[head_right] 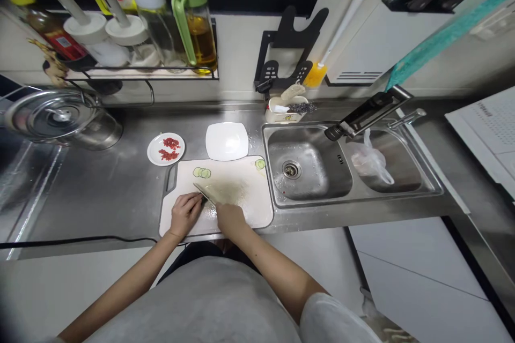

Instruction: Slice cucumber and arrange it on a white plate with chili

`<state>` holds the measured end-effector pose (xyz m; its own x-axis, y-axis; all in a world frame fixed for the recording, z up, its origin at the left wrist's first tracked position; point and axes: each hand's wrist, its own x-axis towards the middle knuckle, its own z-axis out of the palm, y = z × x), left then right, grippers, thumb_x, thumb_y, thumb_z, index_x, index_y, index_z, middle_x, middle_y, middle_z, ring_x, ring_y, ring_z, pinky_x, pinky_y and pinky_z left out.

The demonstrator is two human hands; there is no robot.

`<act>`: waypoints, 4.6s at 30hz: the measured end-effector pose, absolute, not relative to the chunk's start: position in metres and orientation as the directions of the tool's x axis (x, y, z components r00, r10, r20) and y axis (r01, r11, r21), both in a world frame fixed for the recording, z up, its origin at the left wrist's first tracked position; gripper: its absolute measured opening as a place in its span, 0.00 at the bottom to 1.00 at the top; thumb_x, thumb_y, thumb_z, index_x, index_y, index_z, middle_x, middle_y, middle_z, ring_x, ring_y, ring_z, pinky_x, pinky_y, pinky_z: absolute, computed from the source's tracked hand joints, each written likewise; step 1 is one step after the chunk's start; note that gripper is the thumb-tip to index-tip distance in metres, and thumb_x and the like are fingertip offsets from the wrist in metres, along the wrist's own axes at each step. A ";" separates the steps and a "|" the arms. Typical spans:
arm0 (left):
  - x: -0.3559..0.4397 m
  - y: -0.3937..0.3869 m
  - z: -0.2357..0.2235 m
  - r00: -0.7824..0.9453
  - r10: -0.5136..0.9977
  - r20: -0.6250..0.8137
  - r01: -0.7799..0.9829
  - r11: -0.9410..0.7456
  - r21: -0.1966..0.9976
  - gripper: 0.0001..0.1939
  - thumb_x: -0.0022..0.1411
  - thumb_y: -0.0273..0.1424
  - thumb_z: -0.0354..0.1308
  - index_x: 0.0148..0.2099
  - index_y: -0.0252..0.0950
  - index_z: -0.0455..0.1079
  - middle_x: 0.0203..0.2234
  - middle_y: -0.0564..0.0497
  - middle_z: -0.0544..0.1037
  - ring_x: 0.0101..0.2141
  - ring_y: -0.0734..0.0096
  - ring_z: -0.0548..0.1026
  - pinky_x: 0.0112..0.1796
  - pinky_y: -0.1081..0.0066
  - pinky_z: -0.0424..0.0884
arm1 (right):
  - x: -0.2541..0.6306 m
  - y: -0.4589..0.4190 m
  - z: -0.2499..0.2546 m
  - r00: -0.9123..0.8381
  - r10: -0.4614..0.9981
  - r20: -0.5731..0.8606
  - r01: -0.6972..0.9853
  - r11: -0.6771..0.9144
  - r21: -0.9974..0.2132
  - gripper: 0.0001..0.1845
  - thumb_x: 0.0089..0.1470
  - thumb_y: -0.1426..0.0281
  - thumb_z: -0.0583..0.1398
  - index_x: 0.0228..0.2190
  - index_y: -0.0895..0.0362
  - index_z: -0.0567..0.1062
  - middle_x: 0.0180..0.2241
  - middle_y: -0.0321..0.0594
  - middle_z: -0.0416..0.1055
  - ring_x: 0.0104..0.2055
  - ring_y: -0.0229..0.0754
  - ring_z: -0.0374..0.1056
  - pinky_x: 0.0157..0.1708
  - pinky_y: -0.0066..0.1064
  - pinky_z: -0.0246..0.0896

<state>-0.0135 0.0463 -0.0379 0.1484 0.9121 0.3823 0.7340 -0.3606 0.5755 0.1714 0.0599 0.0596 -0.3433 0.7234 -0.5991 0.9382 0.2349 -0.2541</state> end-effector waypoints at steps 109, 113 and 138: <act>-0.022 0.043 -0.036 0.152 0.937 0.314 0.717 -0.323 0.618 0.12 0.64 0.35 0.53 0.47 0.42 0.75 0.39 0.47 0.76 0.40 0.67 0.73 0.44 0.64 0.70 | 0.186 0.033 0.081 -0.297 0.785 -0.543 0.954 0.226 -0.196 0.17 0.64 0.67 0.43 0.45 0.56 0.67 0.34 0.47 0.76 0.38 0.47 0.72 0.34 0.33 0.56; -0.022 0.043 -0.037 0.151 0.938 0.313 0.718 -0.322 0.618 0.13 0.64 0.34 0.52 0.47 0.43 0.75 0.39 0.47 0.76 0.41 0.67 0.73 0.44 0.64 0.70 | 0.184 0.032 0.083 -0.286 0.782 -0.554 0.958 0.219 -0.186 0.18 0.64 0.68 0.43 0.46 0.57 0.67 0.35 0.48 0.76 0.39 0.48 0.72 0.34 0.34 0.58; -0.021 0.043 -0.035 0.191 0.934 0.302 0.729 -0.341 0.593 0.11 0.64 0.33 0.53 0.44 0.41 0.75 0.41 0.45 0.75 0.42 0.66 0.72 0.46 0.64 0.70 | 0.174 0.039 0.079 -0.307 0.748 -0.588 0.950 0.207 -0.232 0.14 0.59 0.77 0.47 0.43 0.59 0.68 0.34 0.50 0.75 0.41 0.48 0.73 0.36 0.33 0.62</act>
<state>-0.0213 0.0434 -0.0352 0.1912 0.9340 0.3017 0.7295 -0.3409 0.5930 0.1739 0.0395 0.0786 -0.3065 0.7484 -0.5881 0.9504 0.2068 -0.2322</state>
